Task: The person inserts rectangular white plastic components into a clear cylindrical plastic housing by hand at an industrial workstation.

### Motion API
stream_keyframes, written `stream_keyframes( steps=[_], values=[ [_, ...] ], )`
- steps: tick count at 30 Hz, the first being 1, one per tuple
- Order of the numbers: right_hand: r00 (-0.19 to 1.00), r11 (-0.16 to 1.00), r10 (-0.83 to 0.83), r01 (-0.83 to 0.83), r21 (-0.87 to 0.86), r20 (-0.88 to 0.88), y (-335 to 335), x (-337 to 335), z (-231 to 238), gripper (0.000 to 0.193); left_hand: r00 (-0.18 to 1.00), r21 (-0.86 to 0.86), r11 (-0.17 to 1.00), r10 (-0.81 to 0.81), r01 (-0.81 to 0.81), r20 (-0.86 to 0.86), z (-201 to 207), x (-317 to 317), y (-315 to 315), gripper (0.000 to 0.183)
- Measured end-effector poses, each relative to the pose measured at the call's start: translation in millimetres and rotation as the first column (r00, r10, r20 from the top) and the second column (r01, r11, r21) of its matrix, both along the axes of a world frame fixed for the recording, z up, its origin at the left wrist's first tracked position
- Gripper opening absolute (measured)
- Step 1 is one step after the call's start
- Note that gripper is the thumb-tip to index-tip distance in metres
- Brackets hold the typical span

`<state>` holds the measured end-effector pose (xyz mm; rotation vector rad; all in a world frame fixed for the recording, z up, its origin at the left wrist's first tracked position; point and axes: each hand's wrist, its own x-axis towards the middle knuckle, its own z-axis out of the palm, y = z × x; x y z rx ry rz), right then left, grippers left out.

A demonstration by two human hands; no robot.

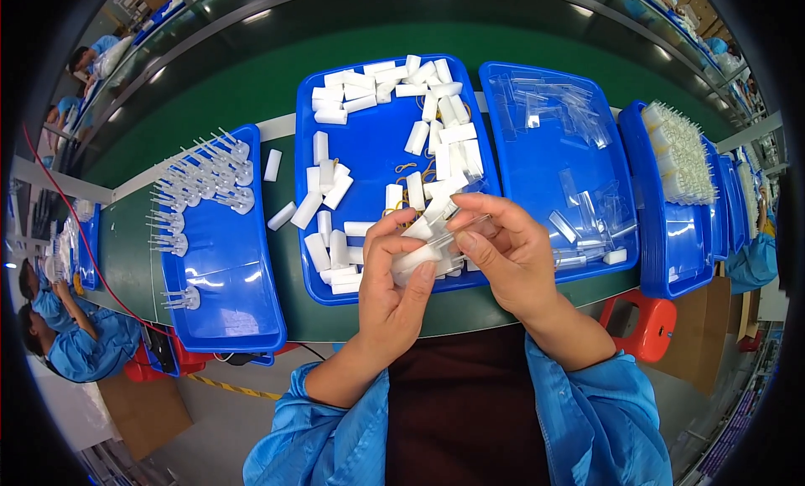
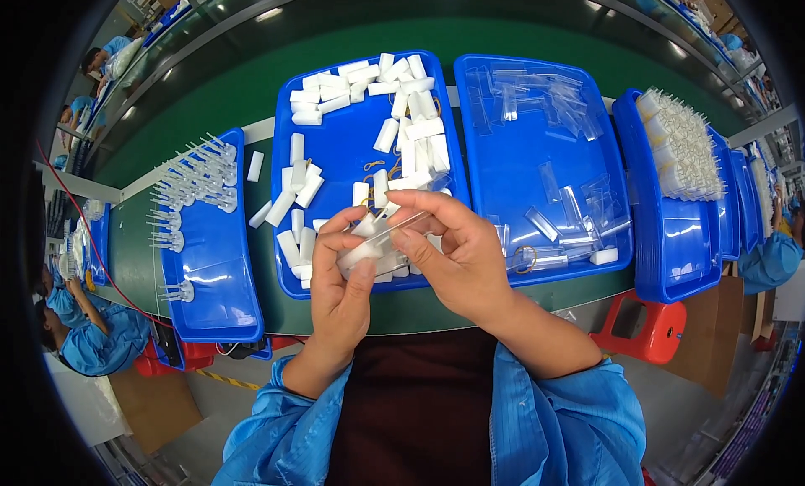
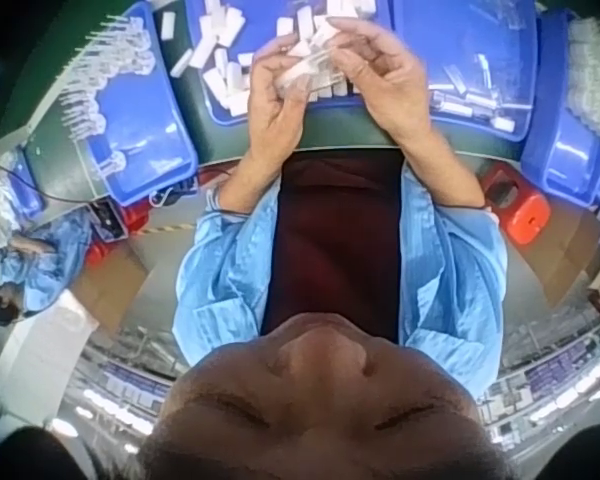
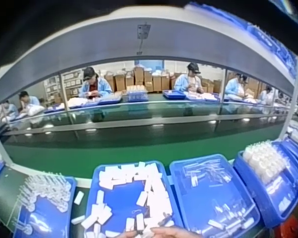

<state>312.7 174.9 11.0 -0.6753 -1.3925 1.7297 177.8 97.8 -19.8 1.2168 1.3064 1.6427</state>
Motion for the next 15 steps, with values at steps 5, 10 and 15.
stream_keyframes(
  steps=[5, 10, 15],
  values=[
    [1.0, 1.0, 0.008, -0.008, 0.028, -0.004, -1.8, -0.8, -1.8, 0.033, 0.987, 0.061, 0.998, 0.002, -0.012, 0.163, -8.3, 1.6, 1.9, 0.014],
    [0.999, 1.0, 0.019, -0.019, -0.001, -0.029, -3.3, -0.8, -5.3, 0.031, 0.989, 0.044, 0.996, 0.077, -0.072, -0.128, 1.0, -0.9, 1.5, 0.01],
    [0.998, 0.996, 0.033, -0.037, 0.08, 0.059, 0.7, -0.2, -1.2, 0.03, 0.967, 0.035, 0.995, 0.099, -0.094, -0.235, 3.0, -2.7, 0.9, 0.011]
  ],
)
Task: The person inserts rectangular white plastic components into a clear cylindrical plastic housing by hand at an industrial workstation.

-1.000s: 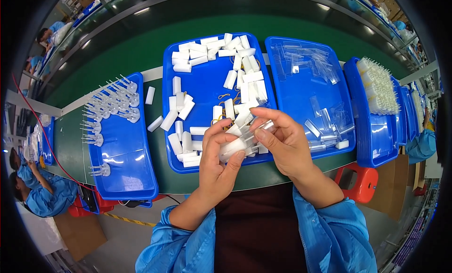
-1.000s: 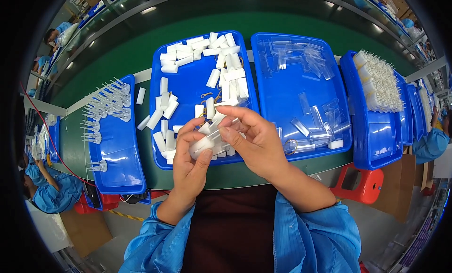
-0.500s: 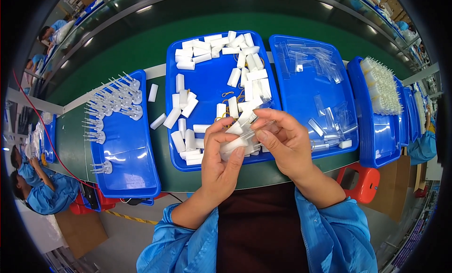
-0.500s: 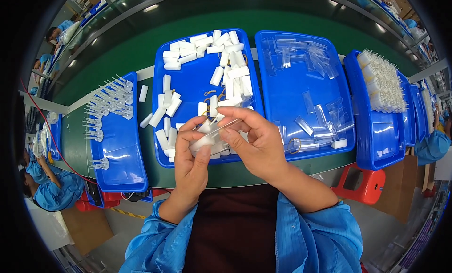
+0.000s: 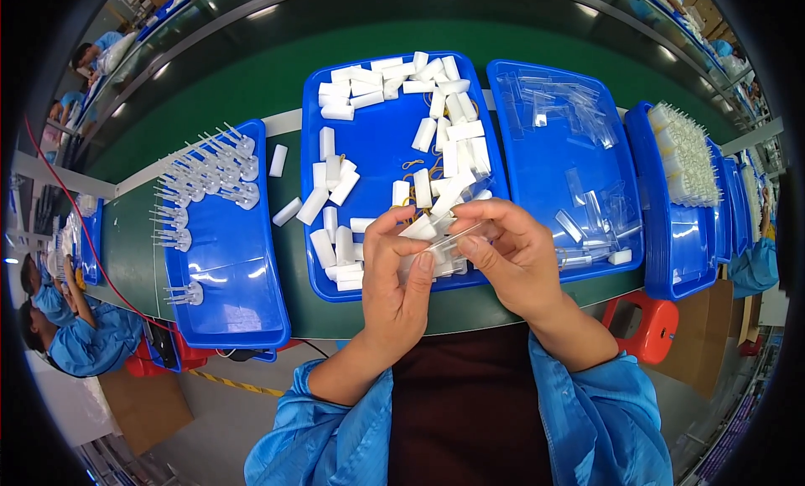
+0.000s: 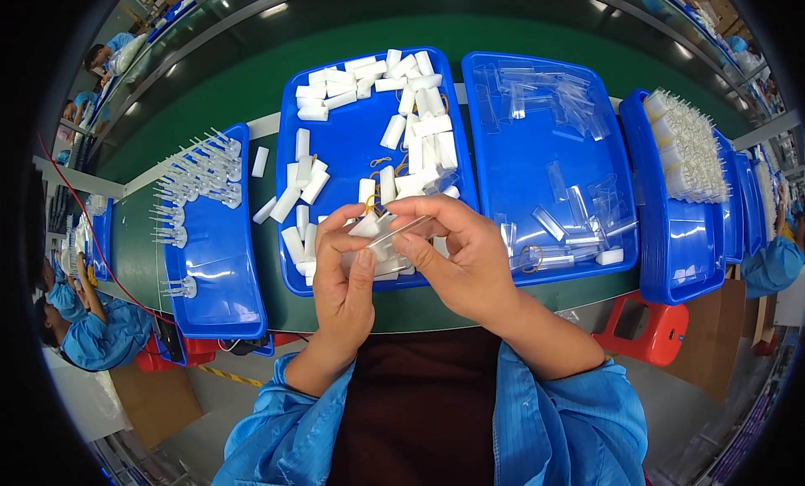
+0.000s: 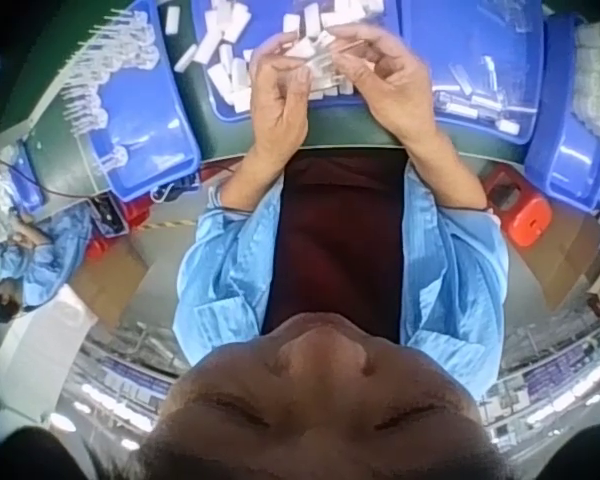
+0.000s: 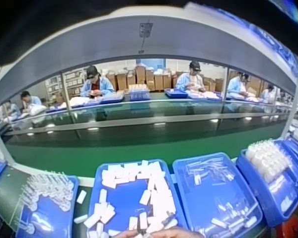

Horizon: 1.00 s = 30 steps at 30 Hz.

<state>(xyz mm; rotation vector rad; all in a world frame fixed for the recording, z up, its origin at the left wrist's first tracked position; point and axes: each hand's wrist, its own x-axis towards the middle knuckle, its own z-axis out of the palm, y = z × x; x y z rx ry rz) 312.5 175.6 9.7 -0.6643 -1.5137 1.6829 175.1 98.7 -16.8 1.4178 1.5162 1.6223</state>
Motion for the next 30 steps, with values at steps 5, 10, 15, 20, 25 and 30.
stream_keyframes(
  steps=[5, 10, 15, 20, 25, 30],
  values=[
    [0.993, 0.998, 0.014, -0.021, 0.057, 0.118, 11.1, 1.2, 5.7, 0.031, 1.0, -0.018, 1.0, 0.009, -0.009, 0.022, -5.3, -3.2, 0.4, 0.012],
    [0.935, 0.88, -0.113, -0.062, 0.47, 0.336, 16.1, 6.5, 16.9, 0.029, 0.994, -0.036, 0.999, -0.017, 0.021, 0.111, -0.2, -4.5, 0.8, 0.012],
    [0.973, 0.985, -0.076, 0.039, 0.167, 0.22, 17.2, 6.4, 7.4, 0.028, 0.999, -0.007, 1.0, -0.012, 0.013, 0.048, -1.3, -4.2, -0.8, 0.014],
    [0.907, 0.923, -0.101, -0.068, 0.38, 0.408, 14.1, 8.8, 14.6, 0.025, 0.999, -0.005, 1.0, 0.008, -0.008, -0.037, -3.0, -2.0, -3.1, 0.026],
    [0.946, 0.938, -0.125, 0.015, 0.347, 0.298, 5.9, 3.1, 6.1, 0.023, 0.997, 0.265, 0.963, 0.038, -0.054, 0.067, -20.1, 11.1, 2.3, 0.083],
    [0.938, 0.931, -0.08, -0.051, 0.362, 0.339, -3.5, 2.4, 9.3, 0.023, 0.994, 0.296, 0.954, 0.074, -0.049, -0.075, -26.6, 14.3, -0.3, 0.102]
  ],
)
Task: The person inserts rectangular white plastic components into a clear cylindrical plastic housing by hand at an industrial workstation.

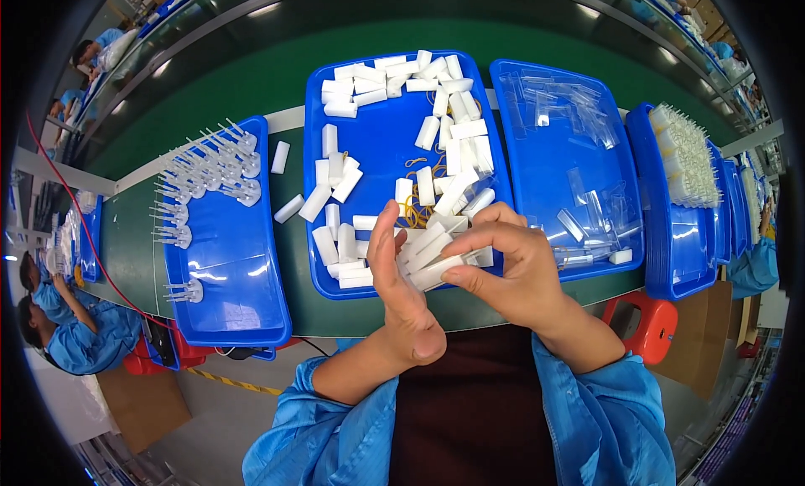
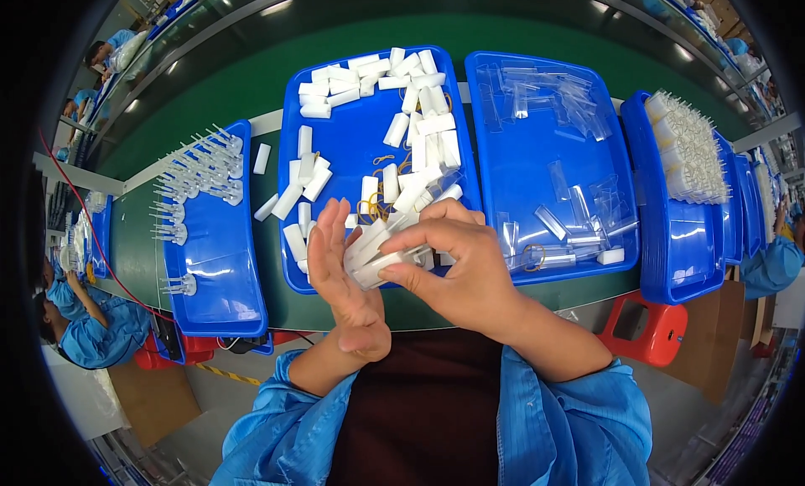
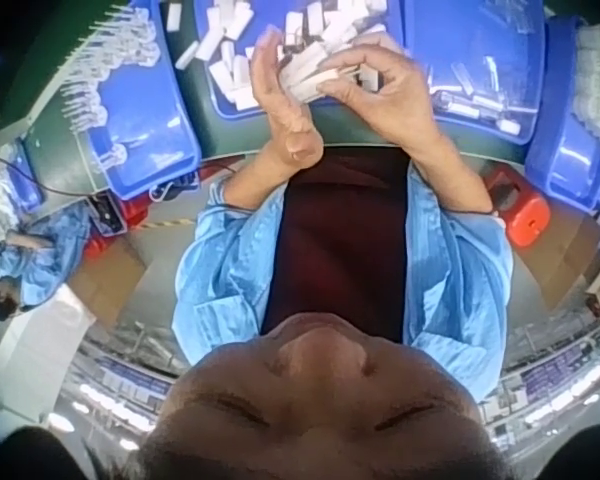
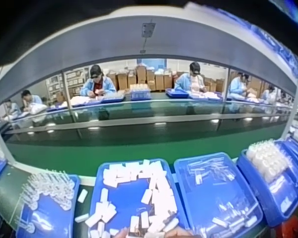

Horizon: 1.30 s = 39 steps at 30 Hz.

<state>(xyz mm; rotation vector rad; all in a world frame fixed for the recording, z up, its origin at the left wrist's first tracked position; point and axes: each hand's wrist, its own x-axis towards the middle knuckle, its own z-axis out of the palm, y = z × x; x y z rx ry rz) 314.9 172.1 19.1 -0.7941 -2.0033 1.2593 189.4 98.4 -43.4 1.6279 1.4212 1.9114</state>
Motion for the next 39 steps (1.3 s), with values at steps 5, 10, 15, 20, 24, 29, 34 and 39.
stream_keyframes(
  steps=[5, 10, 15, 20, 24, 29, 34, 39],
  values=[
    [0.998, 0.999, 0.021, -0.019, 0.048, -0.051, 1.5, 5.7, 1.2, 0.023, 0.996, 0.074, 0.995, -0.077, 0.074, 0.05, -1.2, -2.7, 0.2, 0.106],
    [0.998, 0.994, 0.024, -0.017, 0.108, -0.064, -0.7, 10.9, 4.1, 0.023, 0.984, 0.109, 0.982, -0.164, 0.156, 0.069, 6.4, -3.3, 0.5, 0.105],
    [0.999, 0.919, 0.024, -0.013, 0.394, -0.022, -0.3, 19.1, 10.0, 0.022, 0.837, 0.041, 0.92, -0.372, 0.389, 0.401, 23.5, -7.6, -3.2, 0.067],
    [0.999, 0.882, 0.04, -0.034, 0.47, -0.001, -2.4, 27.2, 10.6, 0.019, 0.77, -0.118, 0.832, -0.436, 0.543, 0.466, 28.8, -7.1, -6.4, 0.04],
    [0.999, 0.906, 0.044, -0.027, 0.423, -0.031, -9.1, 34.7, 6.8, 0.014, 0.666, -0.096, 0.761, -0.491, 0.642, 0.562, 27.6, -5.3, -5.4, 0.035],
    [0.998, 0.898, -0.036, 0.053, 0.436, -0.046, -19.3, 40.5, -0.4, 0.013, 0.671, -0.168, 0.726, -0.486, 0.667, 0.56, 27.5, 9.2, -3.3, 0.031],
    [0.996, 0.876, -0.045, 0.074, 0.476, -0.072, -11.7, 53.5, 3.9, 0.017, 0.738, -0.275, 0.732, -0.433, 0.623, 0.518, 25.1, 13.0, -2.8, 0.021],
    [0.782, 0.714, -0.596, 0.412, 0.566, 0.183, 42.0, 98.0, 7.4, 0.022, 0.839, -0.312, 0.808, -0.364, 0.5, 0.404, 28.4, 2.9, -2.3, 0.02]
  ],
)
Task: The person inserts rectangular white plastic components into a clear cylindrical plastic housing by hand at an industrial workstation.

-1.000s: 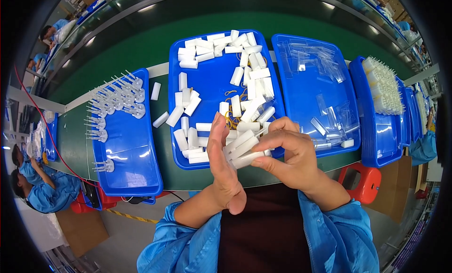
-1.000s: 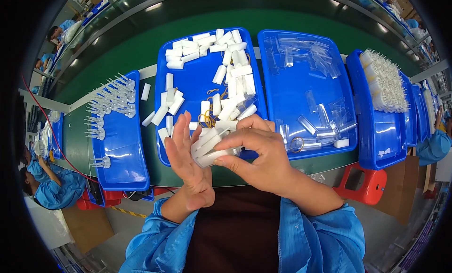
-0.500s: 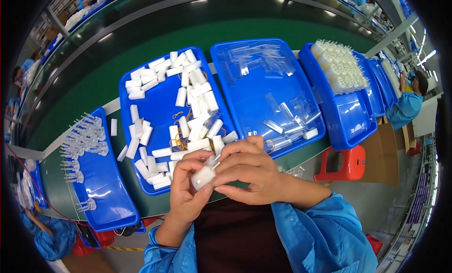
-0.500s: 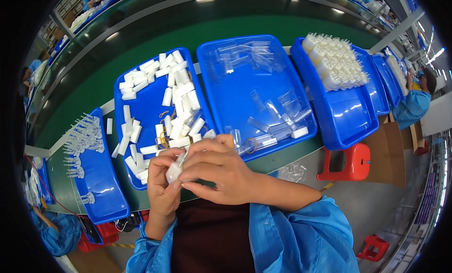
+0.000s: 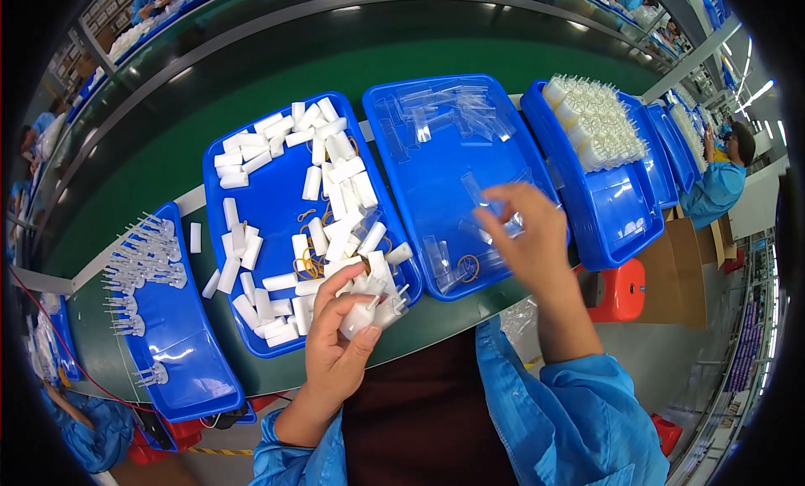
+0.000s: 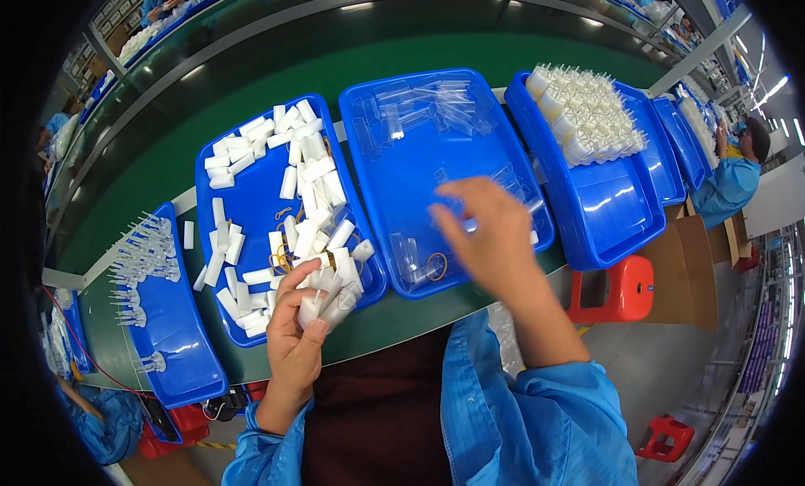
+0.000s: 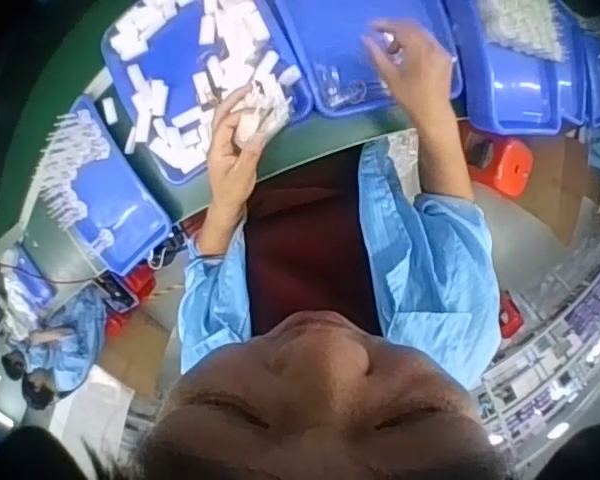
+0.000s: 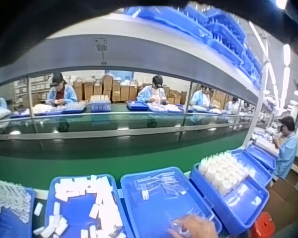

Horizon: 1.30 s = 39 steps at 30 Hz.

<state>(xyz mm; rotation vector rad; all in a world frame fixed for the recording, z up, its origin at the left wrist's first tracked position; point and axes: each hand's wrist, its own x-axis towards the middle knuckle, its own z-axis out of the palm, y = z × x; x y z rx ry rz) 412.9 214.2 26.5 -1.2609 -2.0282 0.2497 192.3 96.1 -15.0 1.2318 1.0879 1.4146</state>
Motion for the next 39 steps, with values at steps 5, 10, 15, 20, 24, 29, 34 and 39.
stream_keyframes(
  steps=[5, 10, 15, 20, 24, 29, 34, 39],
  values=[
    [0.817, 0.978, -0.067, 0.167, -0.124, 0.573, 32.9, 37.5, -17.8, 0.03, 0.995, 0.047, 0.997, 0.067, -0.064, -0.078, -1.9, -4.4, 0.6, 0.023],
    [0.835, 0.985, 0.012, 0.083, -0.148, 0.55, 36.9, 26.2, -25.9, 0.034, 0.994, 0.101, 0.989, 0.109, -0.107, -0.017, -1.7, -6.0, 3.7, 0.026],
    [0.971, 0.997, 0.013, 0.005, -0.075, 0.239, 42.3, 15.9, -15.4, 0.03, 0.976, 0.112, 0.986, 0.145, -0.127, -0.164, -5.8, -12.7, 3.8, 0.025],
    [0.74, 0.85, 0.152, -0.436, -0.295, -0.655, 9.2, -33.6, 7.6, 0.023, 0.969, 0.094, 0.981, 0.182, -0.168, -0.169, -3.6, -13.6, 2.7, 0.022],
    [0.431, 0.624, 0.027, -0.712, -0.322, -0.902, -20.1, -70.6, 5.2, 0.038, 0.942, 0.115, 0.97, 0.237, -0.215, -0.236, 0.2, -11.8, 1.7, 0.021],
    [0.382, 0.621, 0.007, -0.726, -0.295, -0.924, -31.3, -91.4, 1.7, 0.046, 0.926, 0.106, 0.96, 0.278, -0.259, -0.255, 0.6, -13.4, -0.4, 0.021],
    [0.492, 0.56, 0.115, -0.75, -0.353, -0.863, -31.3, -91.0, -5.4, 0.042, 0.891, 0.166, 0.946, 0.32, -0.279, -0.322, -1.2, -13.4, 0.0, 0.022],
    [0.54, 0.546, 0.16, -0.746, -0.382, -0.826, -32.2, -91.5, -10.0, 0.038, 0.859, 0.199, 0.944, 0.323, -0.263, -0.398, 0.3, -13.6, 0.1, 0.023]
  ],
)
